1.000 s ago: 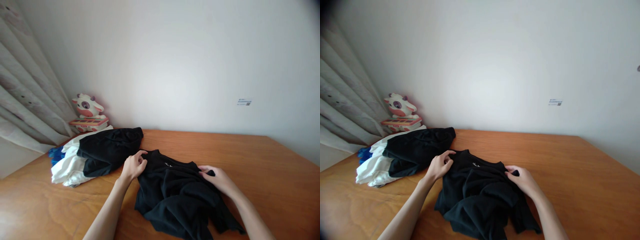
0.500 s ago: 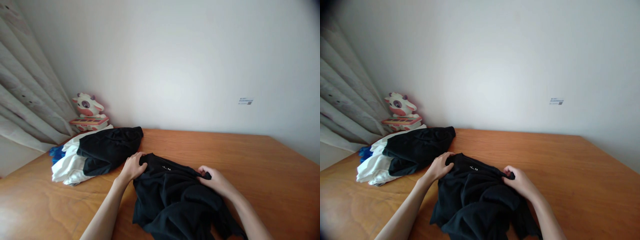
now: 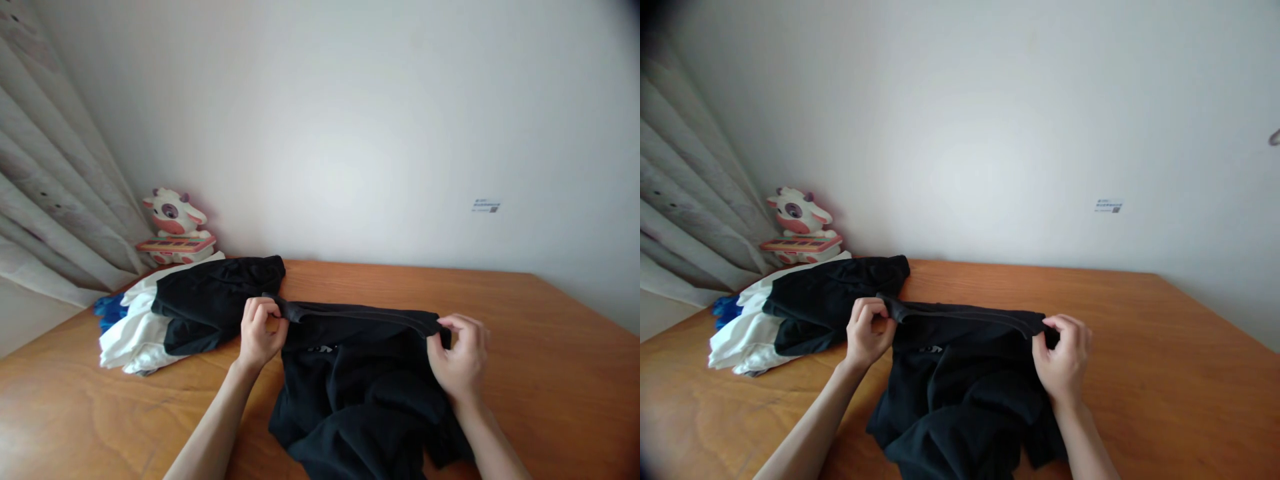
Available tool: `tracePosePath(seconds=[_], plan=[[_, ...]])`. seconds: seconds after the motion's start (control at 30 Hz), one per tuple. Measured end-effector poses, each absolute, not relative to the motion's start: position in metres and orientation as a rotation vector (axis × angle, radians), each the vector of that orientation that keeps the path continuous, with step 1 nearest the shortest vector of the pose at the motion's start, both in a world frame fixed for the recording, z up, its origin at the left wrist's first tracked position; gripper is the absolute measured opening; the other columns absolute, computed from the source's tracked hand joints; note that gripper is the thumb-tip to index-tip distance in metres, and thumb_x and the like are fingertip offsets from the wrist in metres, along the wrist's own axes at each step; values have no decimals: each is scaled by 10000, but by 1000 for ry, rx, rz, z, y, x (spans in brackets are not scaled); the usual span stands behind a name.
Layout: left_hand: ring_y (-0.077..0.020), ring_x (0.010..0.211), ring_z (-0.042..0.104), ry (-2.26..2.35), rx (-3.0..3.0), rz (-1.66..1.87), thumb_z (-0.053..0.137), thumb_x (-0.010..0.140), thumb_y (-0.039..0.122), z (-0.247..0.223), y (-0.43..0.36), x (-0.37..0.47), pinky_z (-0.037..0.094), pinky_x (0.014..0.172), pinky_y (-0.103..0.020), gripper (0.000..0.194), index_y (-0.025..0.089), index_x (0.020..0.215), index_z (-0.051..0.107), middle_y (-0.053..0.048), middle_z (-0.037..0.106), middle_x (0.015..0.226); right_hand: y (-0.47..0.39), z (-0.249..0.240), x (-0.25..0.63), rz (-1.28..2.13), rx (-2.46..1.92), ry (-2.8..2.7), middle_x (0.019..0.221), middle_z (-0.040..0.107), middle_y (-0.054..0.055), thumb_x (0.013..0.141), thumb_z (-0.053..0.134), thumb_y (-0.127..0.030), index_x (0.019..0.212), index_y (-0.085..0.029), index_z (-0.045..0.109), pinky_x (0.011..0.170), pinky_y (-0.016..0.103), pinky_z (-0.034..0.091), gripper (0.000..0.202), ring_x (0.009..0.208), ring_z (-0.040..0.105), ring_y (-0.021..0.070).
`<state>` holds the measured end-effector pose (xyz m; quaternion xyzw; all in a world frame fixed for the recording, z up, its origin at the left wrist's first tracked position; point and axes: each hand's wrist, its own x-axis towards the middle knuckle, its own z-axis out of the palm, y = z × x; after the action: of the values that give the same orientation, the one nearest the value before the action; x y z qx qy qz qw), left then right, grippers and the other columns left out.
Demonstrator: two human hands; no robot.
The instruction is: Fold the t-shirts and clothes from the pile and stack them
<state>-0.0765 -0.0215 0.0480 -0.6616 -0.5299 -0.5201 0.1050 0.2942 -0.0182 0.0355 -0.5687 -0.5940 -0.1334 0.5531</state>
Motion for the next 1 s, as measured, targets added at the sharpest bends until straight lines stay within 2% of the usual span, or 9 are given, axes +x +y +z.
tracePosePath(seconds=[0.17, 0.33, 0.47, 0.67, 0.73, 0.8, 0.87, 0.93, 1.0], plan=[[-159, 476, 544, -1916, -2458, -1183, 606, 716, 217, 48, -25, -70, 404, 577, -255, 387, 263, 1096, 663, 57, 545, 546, -23, 36, 291, 6, -1501, -1201, 657, 650, 33, 881, 567, -537, 1047, -219, 573, 635, 340, 478, 359, 583, 624, 215], [-202, 517, 623, -2100, -2598, -1265, 524, 810, 249, 57, -25, -60, 443, 598, -269, 305, 259, 1058, 701, 23, 616, 547, -20, 40, 284, 562, -1342, -1054, 635, 714, 24, 881, 524, -708, 1109, -235, 456, 514, 317, 506, 530, 489, 657, 213], [-202, 595, 642, -2015, -2265, -1732, 508, 823, 299, 54, -30, -58, 496, 637, -283, 245, 231, 1007, 655, -15, 687, 674, -22, 33, 285, 382, -1249, -1121, 653, 732, 42, 884, 571, -679, 1041, -232, 494, 586, 337, 561, 480, 526, 690, 205], [-217, 654, 640, -1442, -2202, -1864, 529, 797, 407, 43, -37, -57, 534, 656, -328, 246, 217, 871, 668, -46, 678, 738, -32, 24, 290, 224, -1130, -1173, 446, 578, -70, 922, 596, -550, 1004, -216, 562, 385, 248, 449, 346, 313, 539, 149], [-248, 859, 700, -1479, -2192, -1849, 542, 847, 366, 41, -33, -49, 562, 789, -361, 382, 192, 1175, 631, -81, 725, 988, -30, 28, 286, 238, -1116, -1212, 565, 666, -27, 949, 575, -502, 1108, -200, 582, 452, 257, 514, 342, 436, 645, 169], [-311, 1239, 604, -1590, -2169, -1762, 583, 866, 332, 39, -28, -39, 493, 1026, -453, 656, 172, 1476, 400, -156, 601, 1372, -25, 34, 278, 251, -1171, -1354, 1031, 770, 112, 943, 590, -487, 1366, -196, 502, 743, 351, 617, 521, 922, 763, 248], [-343, 1436, 416, -1630, -2188, -1648, 606, 868, 322, 39, -23, -33, 369, 1152, -527, 782, 169, 1553, 260, -189, 426, 1549, -21, 38, 272, 229, -1231, -1560, 1505, 529, 173, 917, 624, -494, 1550, -216, 322, 1050, 460, 513, 755, 1368, 536, 297], [-322, 1400, 455, -1634, -2241, -1581, 574, 894, 304, 40, -21, -31, 381, 1140, -518, 632, 185, 1482, 375, -173, 492, 1491, -19, 41, 270, 148, -1250, -1715, 1578, 448, 139, 919, 610, -499, 1527, -235, 398, 1142, 490, 422, 695, 1437, 449, 299], [-262, 1162, 623, -1674, -2276, -1585, 535, 929, 306, 43, -22, -33, 492, 1004, -422, 404, 192, 1316, 520, -125, 659, 1235, -19, 42, 272, 83, -1259, -1784, 1344, 665, 109, 953, 543, -507, 1219, -245, 677, 1066, 452, 478, 397, 1242, 624, 282]])
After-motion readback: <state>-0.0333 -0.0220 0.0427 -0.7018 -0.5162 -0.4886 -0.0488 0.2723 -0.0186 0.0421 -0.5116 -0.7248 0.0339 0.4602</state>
